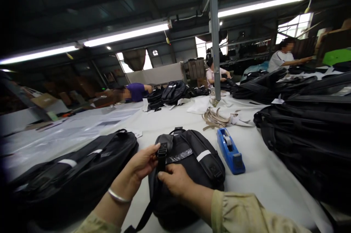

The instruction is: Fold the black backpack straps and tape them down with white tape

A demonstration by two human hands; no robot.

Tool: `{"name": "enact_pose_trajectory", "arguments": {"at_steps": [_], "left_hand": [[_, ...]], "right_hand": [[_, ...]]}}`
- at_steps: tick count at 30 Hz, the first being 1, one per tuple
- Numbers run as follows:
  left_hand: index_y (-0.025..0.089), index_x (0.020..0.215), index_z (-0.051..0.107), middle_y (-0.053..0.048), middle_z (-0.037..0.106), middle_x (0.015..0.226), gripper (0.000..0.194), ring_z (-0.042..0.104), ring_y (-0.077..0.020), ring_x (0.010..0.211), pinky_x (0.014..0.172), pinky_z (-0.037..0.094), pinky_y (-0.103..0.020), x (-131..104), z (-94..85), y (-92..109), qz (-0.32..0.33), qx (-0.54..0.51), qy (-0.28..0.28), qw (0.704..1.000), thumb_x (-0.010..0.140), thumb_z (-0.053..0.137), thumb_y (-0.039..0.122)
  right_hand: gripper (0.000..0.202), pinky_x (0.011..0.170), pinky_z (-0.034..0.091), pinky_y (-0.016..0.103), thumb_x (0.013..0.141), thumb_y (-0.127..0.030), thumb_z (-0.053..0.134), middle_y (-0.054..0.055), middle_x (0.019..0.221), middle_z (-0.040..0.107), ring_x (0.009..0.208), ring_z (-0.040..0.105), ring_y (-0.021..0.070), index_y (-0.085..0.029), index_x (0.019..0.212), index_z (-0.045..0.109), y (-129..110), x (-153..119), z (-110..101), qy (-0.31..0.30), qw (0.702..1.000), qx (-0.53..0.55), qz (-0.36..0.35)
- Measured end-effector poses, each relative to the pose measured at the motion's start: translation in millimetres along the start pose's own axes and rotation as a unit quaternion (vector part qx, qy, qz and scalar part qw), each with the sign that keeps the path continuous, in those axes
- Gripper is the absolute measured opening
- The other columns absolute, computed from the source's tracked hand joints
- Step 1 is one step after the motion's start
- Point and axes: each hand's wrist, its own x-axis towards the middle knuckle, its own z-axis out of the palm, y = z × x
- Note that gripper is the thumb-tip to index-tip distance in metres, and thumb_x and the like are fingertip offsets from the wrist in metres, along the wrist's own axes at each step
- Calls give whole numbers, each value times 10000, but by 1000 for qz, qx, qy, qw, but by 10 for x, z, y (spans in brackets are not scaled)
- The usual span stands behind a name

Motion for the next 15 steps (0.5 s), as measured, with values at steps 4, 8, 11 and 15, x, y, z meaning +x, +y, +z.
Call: {"name": "enact_pose_trajectory", "arguments": {"at_steps": [4,8,11,15], "left_hand": [[122,736,625,-45,676,636,83,626,-130,532,492,511,-208,93,-12,-41,33,-27,18,999,804,664,147],[117,751,639,-45,684,654,86,627,-127,552,546,531,-219,176,13,-219,65,-54,14,996,782,697,173],[130,735,624,-13,634,574,162,581,-118,474,436,455,-199,207,28,-324,73,-62,33,995,750,740,242],[126,724,614,-20,630,575,152,588,-123,497,480,483,-216,180,1,-289,83,-75,46,993,768,717,229]], "right_hand": [[305,596,452,278,719,-424,679,65,691,693,603,597,160,-120,738,664,129,2,115,34,994,95,41],[281,584,455,279,722,-396,646,52,610,663,555,579,151,-133,628,616,53,104,77,67,994,76,26],[270,578,428,252,726,-349,639,14,565,616,556,539,124,-145,560,580,-80,213,18,83,996,0,-32],[249,603,451,264,721,-362,656,27,616,652,574,575,134,-134,630,614,-60,199,2,46,999,10,1]]}}
